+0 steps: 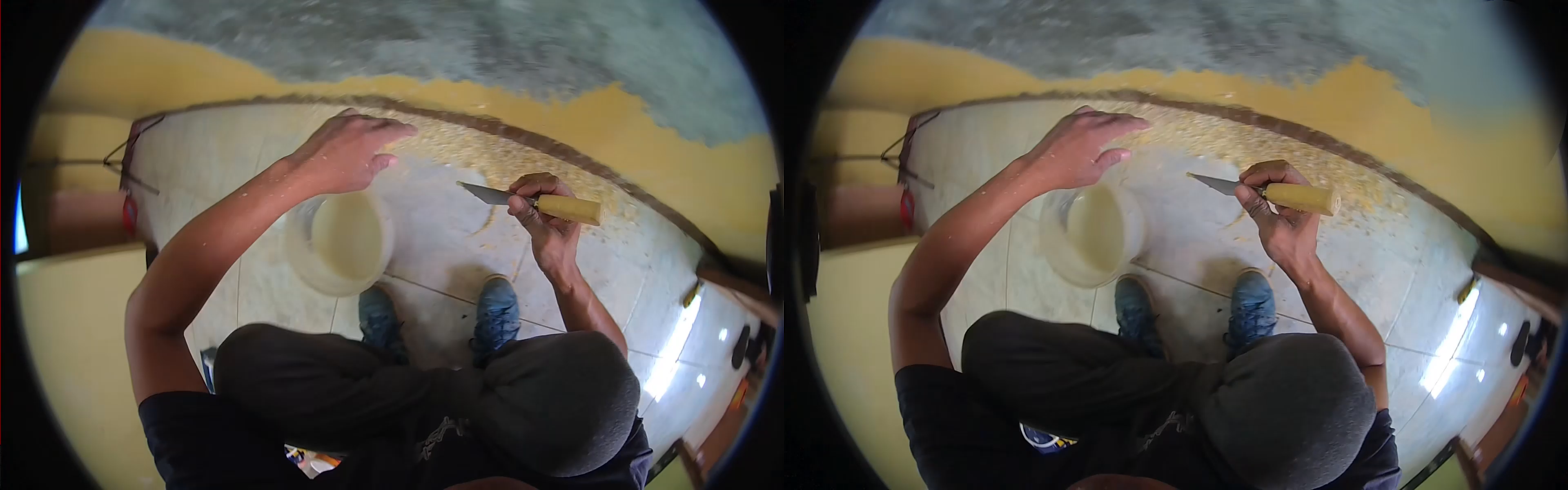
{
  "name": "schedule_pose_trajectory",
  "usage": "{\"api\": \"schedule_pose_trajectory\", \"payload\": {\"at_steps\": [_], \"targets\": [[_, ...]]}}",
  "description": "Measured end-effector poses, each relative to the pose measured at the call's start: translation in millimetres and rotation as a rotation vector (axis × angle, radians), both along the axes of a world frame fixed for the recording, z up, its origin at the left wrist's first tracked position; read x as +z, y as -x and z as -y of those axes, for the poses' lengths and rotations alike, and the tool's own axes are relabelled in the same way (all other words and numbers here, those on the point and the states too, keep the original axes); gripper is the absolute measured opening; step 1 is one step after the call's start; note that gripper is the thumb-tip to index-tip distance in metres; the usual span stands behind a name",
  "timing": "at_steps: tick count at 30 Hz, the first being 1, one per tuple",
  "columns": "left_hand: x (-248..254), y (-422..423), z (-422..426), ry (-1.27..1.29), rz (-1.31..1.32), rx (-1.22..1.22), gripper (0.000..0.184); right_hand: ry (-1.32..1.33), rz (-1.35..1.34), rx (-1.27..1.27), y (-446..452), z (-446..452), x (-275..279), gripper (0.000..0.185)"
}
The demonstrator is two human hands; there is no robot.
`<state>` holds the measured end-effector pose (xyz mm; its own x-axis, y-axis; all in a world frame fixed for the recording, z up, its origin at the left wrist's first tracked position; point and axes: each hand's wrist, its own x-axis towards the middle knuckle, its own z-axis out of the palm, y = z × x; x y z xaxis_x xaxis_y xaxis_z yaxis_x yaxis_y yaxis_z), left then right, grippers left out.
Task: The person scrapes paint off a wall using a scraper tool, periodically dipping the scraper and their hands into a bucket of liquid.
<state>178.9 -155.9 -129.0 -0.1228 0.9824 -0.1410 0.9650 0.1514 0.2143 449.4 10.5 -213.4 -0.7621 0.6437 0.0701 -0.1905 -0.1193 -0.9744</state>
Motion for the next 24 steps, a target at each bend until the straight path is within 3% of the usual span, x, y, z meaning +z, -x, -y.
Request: {"api": "schedule_pose_trajectory", "payload": {"at_steps": [3,5,7,8,10,11,13,15,16,18,20,22,24], "targets": [[25,5,52,0.203,0.075,0.298,0.021,-0.039,-0.029,0.210,32,31,15,0.013],[0,4,94,0.162,0.065,0.405,0.026,-0.081,-0.008,0.243,54,53,25,0.015],[-42,5,133,0.025,0.367,0.525,0.014,-0.536,-0.061,0.436,77,71,41,0.020],[-54,2,146,0.025,0.379,0.522,0.014,-0.632,-0.149,0.452,89,84,36,0.025],[-77,-5,162,0.245,0.337,0.467,0.038,-0.677,-0.152,0.586,115,99,28,0.025],[-90,-4,169,0.252,0.349,0.461,0.038,-0.718,-0.173,0.719,127,104,23,0.025],[-107,-6,177,0.401,0.263,0.222,0.059,-0.844,0.091,1.032,147,112,5,0.018],[-114,-10,181,0.391,0.296,0.260,0.058,-1.112,0.095,1.133,158,130,-17,0.015],[-121,-10,183,0.313,0.297,0.262,0.057,-1.111,0.105,1.135,163,139,-31,0.015],[-122,-10,181,0.231,0.307,0.252,0.057,-1.438,0.147,1.205,171,157,-53,0.012],[-104,-9,170,0.412,0.426,0.396,0.072,-1.480,0.257,1.264,182,173,-54,0.008],[-113,-9,174,0.397,0.454,0.424,0.071,-1.516,0.356,1.330,185,177,-44,0.005],[-117,-13,178,0.389,0.488,0.461,0.070,-1.411,0.307,1.222,179,171,-30,0.013]]}}
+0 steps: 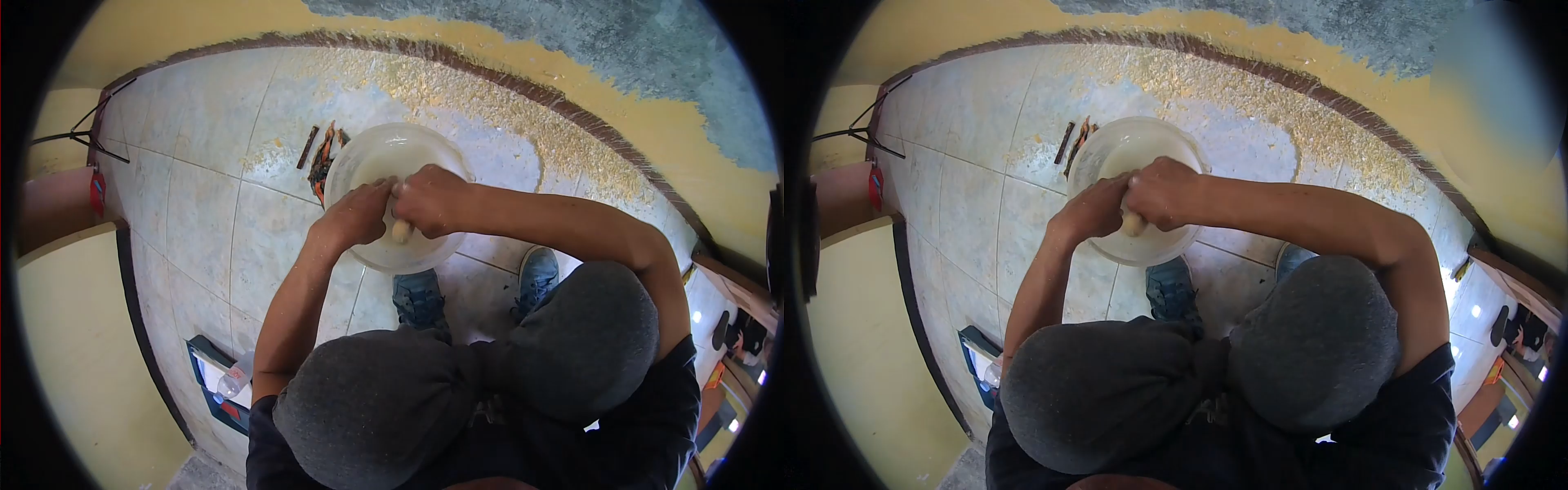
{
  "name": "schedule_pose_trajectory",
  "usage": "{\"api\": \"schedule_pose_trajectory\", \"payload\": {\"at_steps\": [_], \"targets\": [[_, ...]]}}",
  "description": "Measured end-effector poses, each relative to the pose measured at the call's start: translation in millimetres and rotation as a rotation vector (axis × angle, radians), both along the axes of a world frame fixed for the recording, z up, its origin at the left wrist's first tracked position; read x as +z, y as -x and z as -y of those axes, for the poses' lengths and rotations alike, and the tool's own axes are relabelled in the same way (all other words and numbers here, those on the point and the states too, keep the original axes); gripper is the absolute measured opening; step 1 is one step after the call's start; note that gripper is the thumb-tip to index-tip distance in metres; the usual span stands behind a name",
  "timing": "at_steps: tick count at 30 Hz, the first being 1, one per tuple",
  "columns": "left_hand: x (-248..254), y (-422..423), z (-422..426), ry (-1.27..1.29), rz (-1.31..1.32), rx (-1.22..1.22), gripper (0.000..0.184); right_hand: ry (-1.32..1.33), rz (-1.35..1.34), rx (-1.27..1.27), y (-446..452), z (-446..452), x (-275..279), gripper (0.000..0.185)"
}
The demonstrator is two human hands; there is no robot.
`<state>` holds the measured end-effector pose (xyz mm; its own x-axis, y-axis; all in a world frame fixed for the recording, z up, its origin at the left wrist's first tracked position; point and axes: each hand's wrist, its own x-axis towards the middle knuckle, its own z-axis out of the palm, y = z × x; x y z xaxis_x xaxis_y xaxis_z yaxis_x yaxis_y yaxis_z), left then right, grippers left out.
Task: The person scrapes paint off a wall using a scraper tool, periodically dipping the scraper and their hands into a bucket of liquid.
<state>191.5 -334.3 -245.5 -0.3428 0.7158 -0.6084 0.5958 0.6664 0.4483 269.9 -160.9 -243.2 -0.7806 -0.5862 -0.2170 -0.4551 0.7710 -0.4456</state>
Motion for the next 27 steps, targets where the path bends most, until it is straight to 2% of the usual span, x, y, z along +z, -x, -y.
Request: {"api": "schedule_pose_trajectory", "payload": {"at_steps": [1,3,4,6,7,8,9,10,11,15,17,18,19,20,22,24,25,27], "targets": [[2,-1,1,-0.013,0.040,0.034,0.070,0.001,0.008,0.003,-3,-3,3,0.013],[17,-1,-3,-0.033,0.070,0.064,0.070,0.243,-0.077,-0.211,-6,-14,10,0.024],[34,-5,-5,-0.115,0.129,0.139,0.068,0.239,-0.078,-0.209,-6,-19,19,0.024],[40,-15,-6,-0.201,0.196,0.206,0.066,0.390,-0.030,-0.486,-14,-27,35,0.025],[33,-18,-7,-0.335,0.200,0.261,0.057,0.380,-0.032,-0.497,-18,-29,31,0.025],[26,-23,-8,-0.467,0.209,0.315,0.048,0.489,-0.064,-0.559,-23,-28,22,0.028],[19,-27,-10,-0.472,0.217,0.302,0.048,0.599,-0.101,-0.618,-26,-27,23,0.032],[14,-30,-10,-0.506,0.145,0.319,0.039,0.634,-0.028,-0.665,-30,-27,28,0.032],[10,-32,-9,-0.537,0.073,0.336,0.030,0.633,-0.029,-0.673,-33,-26,30,0.032],[15,-39,-12,-0.493,0.024,0.332,0.024,0.724,0.056,-0.715,-48,-24,29,0.030],[6,-37,-6,-0.522,-0.054,0.196,0.024,0.743,0.067,-0.703,-50,-24,24,0.029],[7,-40,-6,-0.561,0.008,0.300,0.021,0.715,0.057,-0.646,-51,-23,21,0.031],[10,-41,-5,-0.563,0.010,0.296,0.021,0.685,0.051,-0.590,-52,-23,20,0.033],[15,-42,-3,-0.504,0.030,0.330,0.021,0.670,0.119,-0.595,-52,-24,19,0.023],[15,-41,-8,-0.453,0.052,0.353,0.021,0.646,0.062,-0.591,-57,-27,26,0.020],[8,-41,-11,-0.489,-0.233,0.351,0.014,0.620,0.011,-0.577,-61,-29,37,0.018],[6,-38,-12,-0.494,-0.235,0.353,0.014,0.638,-0.017,-0.559,-61,-30,42,0.016],[0,-26,-14,-0.291,-0.381,0.051,0.009,0.657,-0.050,-0.545,-62,-33,47,0.015]]}}
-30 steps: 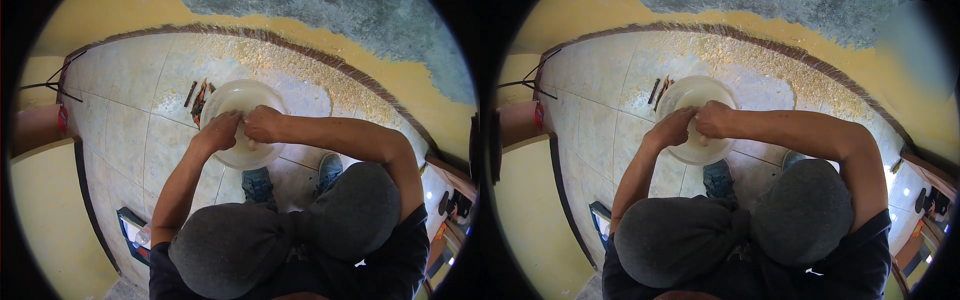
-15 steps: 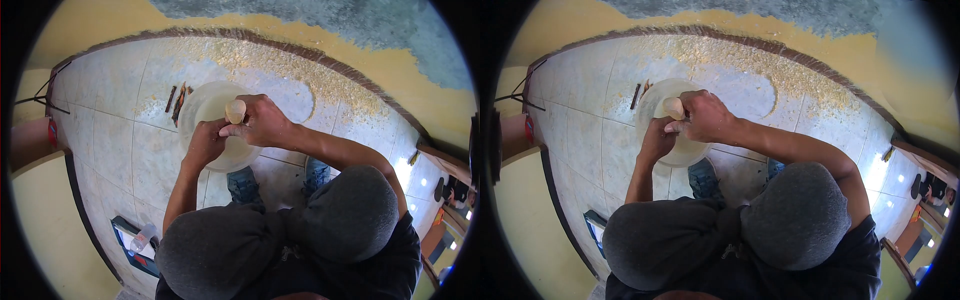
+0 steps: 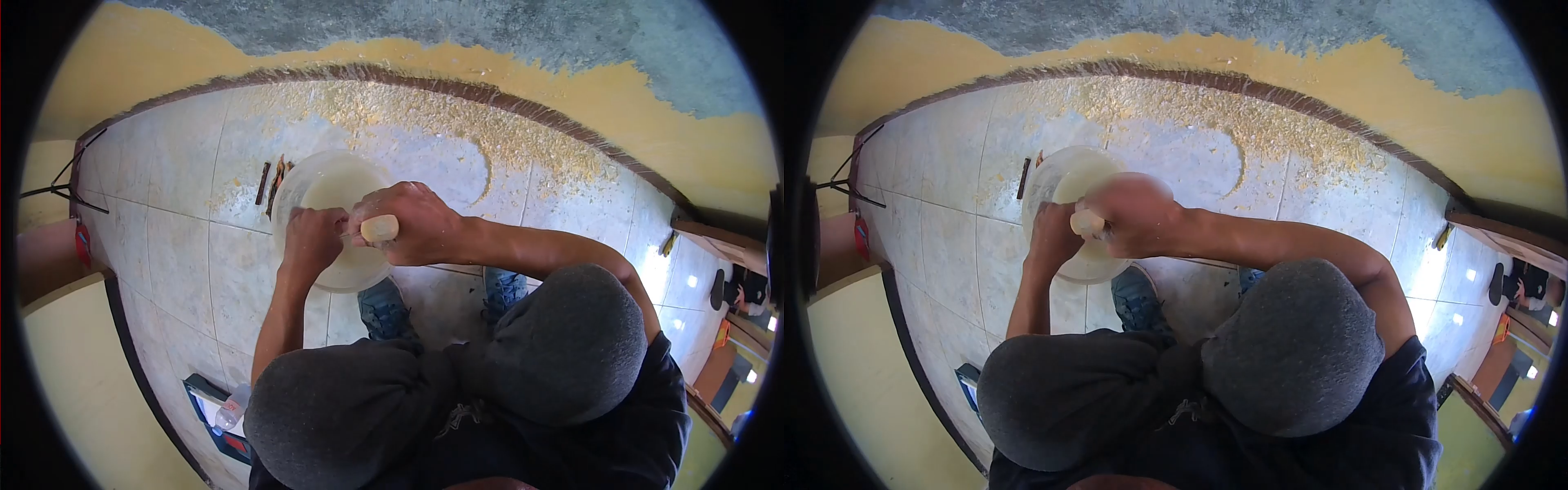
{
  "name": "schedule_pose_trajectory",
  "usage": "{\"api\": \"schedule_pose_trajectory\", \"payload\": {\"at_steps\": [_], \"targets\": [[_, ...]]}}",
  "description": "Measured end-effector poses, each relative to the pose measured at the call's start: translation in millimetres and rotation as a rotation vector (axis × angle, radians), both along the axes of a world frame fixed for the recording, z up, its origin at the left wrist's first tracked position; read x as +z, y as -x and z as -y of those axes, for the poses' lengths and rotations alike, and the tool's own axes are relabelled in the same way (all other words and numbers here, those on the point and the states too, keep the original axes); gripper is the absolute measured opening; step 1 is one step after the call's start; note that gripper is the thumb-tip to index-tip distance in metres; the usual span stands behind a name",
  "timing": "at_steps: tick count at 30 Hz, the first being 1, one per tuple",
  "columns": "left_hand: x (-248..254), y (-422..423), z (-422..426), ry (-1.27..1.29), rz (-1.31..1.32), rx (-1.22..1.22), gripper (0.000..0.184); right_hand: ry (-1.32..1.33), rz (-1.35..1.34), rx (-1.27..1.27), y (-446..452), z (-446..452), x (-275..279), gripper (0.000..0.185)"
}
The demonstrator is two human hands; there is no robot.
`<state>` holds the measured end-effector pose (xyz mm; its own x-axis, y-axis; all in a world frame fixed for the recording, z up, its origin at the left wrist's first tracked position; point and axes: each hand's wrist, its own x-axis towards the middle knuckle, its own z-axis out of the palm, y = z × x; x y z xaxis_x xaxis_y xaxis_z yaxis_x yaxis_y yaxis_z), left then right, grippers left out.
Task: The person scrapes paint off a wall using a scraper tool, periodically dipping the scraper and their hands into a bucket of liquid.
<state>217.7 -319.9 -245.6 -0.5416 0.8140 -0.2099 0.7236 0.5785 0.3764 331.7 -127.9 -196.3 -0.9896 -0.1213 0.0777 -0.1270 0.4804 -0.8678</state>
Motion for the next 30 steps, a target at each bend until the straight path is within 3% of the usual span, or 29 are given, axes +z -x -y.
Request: {"api": "schedule_pose_trajectory", "payload": {"at_steps": [3,6,10,12,15,17,19,21,25,27,30], "targets": [[-19,10,-12,0.157,-0.057,-0.125,0.006,-0.002,-0.085,0.002,-8,-5,2,0.014],[-45,20,-14,0.022,0.084,-0.287,0.010,0.067,-0.167,-0.098,-15,-10,1,0.011],[-56,23,-21,-0.047,0.140,-0.189,0.014,0.059,-0.230,-0.165,-20,-23,9,0.012],[-49,21,-28,0.183,0.061,-0.252,0.014,0.080,-0.214,-0.182,-25,-25,10,0.012],[-41,12,-30,0.110,0.059,-0.264,0.015,0.127,-0.189,-0.156,-31,-26,9,0.014],[-64,17,-24,0.097,0.126,-0.232,0.015,0.135,-0.173,-0.102,-35,-26,9,0.017],[-51,14,-31,0.085,0.191,-0.202,0.015,0.125,-0.182,-0.093,-36,-27,7,0.017],[-26,5,-35,0.179,0.010,-0.236,0.016,0.115,-0.189,-0.086,-38,-29,8,0.018],[-4,-2,-35,0.334,0.001,-0.256,0.022,0.130,-0.197,-0.100,-42,-35,12,0.019],[-1,-1,-30,0.254,-0.198,-0.379,0.028,0.131,-0.192,-0.103,-44,-37,14,0.019],[25,1,-38,0.489,-0.021,-0.193,0.032,0.113,-0.204,-0.113,-46,-40,17,0.018]]}}
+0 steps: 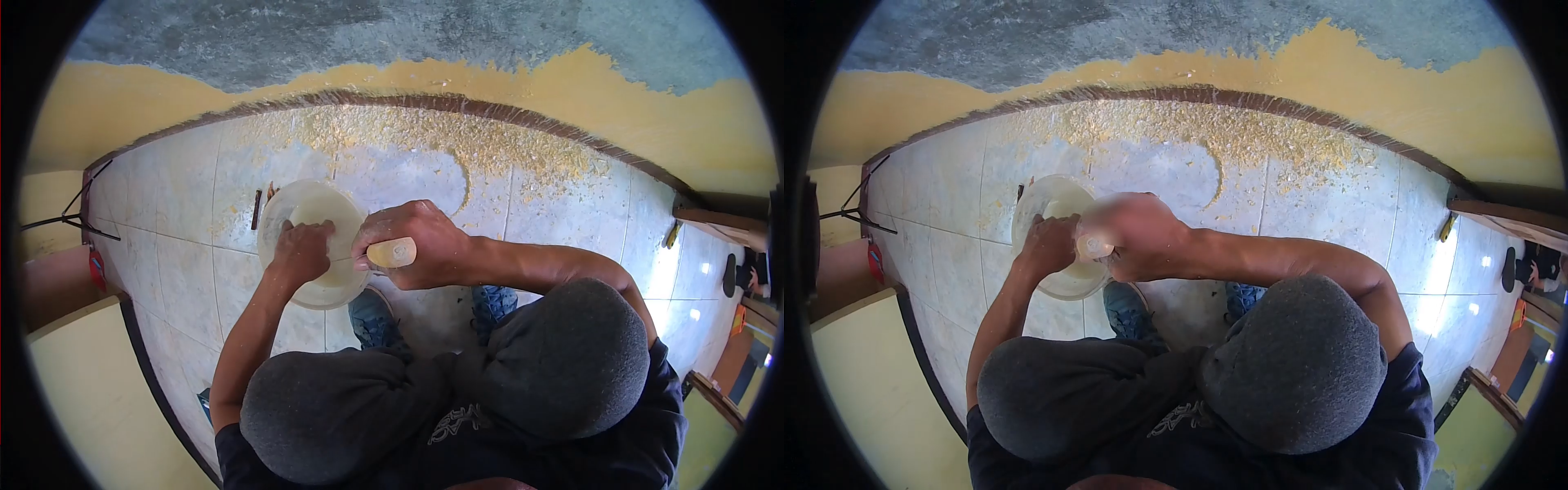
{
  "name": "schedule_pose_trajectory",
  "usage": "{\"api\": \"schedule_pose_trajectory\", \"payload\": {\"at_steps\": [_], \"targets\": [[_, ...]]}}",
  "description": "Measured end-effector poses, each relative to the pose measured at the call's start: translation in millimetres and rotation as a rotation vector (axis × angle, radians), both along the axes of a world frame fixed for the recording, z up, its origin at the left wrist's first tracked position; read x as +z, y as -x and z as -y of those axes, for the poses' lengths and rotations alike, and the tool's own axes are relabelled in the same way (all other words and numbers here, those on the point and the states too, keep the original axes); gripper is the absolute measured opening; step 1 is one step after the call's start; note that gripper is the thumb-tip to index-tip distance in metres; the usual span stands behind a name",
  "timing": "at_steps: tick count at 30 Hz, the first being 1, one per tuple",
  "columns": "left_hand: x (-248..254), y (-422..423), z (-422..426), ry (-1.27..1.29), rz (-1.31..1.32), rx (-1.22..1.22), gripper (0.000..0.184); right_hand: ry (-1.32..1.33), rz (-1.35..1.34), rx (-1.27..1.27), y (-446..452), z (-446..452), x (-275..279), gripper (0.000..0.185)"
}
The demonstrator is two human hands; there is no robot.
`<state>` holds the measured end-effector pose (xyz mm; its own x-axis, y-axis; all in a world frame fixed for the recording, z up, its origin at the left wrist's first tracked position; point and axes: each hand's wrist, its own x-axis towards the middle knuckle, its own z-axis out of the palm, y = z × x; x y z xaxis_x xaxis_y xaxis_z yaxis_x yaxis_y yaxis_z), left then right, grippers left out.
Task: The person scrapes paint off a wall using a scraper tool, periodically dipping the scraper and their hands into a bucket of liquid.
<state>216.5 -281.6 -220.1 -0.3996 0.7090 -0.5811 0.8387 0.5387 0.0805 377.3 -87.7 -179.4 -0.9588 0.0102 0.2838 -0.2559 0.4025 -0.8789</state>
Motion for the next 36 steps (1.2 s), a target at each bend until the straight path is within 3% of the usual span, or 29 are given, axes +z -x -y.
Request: {"api": "schedule_pose_trajectory", "payload": {"at_steps": [3,5,9,10,13,14,16,18,20,23,24,26,27,28,30,36], "targets": [[18,9,7,-0.065,0.060,0.023,0.037,-0.017,-0.024,0.011,-1,-5,1,0.016],[46,20,7,-0.076,0.107,0.063,0.038,-0.081,-0.165,0.022,-2,-14,8,0.035],[111,29,-3,-0.212,0.016,0.070,0.032,-0.068,-0.216,0.041,-14,-42,33,0.026],[110,32,0,-0.208,-0.002,0.076,0.032,-0.057,-0.185,-0.008,-18,-46,34,0.021],[66,41,14,-0.326,0.470,0.361,0.033,-0.027,-0.130,-0.079,-24,-48,23,0.014],[53,31,10,-0.163,0.289,0.385,0.030,-0.021,-0.078,-0.096,-25,-47,14,0.011],[50,25,33,0.009,0.031,-0.125,0.033,-0.106,-0.107,-0.121,-27,-49,9,0.011],[67,24,25,-0.200,0.325,0.197,0.034,-0.121,-0.166,-0.071,-37,-52,20,0.010],[107,19,6,-0.401,0.385,0.456,0.033,0.002,-0.036,-0.044,-42,-56,26,0.013],[101,35,17,-0.512,0.549,0.357,0.033,0.024,-0.012,-0.025,-44,-54,17,0.014],[66,38,22,-0.583,0.838,0.630,0.034,0.013,-0.015,-0.037,-46,-54,16,0.014],[13,38,53,-0.031,-0.120,0.034,0.035,-0.020,0.011,-0.060,-48,-55,14,0.016],[32,34,51,-0.208,0.011,-0.207,0.033,-0.049,-0.041,-0.093,-52,-62,15,0.017],[44,28,43,-0.213,0.033,-0.210,0.033,-0.053,-0.019,-0.098,-57,-72,14,0.017],[87,0,12,-0.484,0.313,0.265,0.033,-0.112,-0.138,-0.254,-65,-95,13,0.014],[111,-7,-8,-0.441,0.100,0.051,0.034,-0.436,-0.150,-0.605,-86,-169,41,0.012]]}}
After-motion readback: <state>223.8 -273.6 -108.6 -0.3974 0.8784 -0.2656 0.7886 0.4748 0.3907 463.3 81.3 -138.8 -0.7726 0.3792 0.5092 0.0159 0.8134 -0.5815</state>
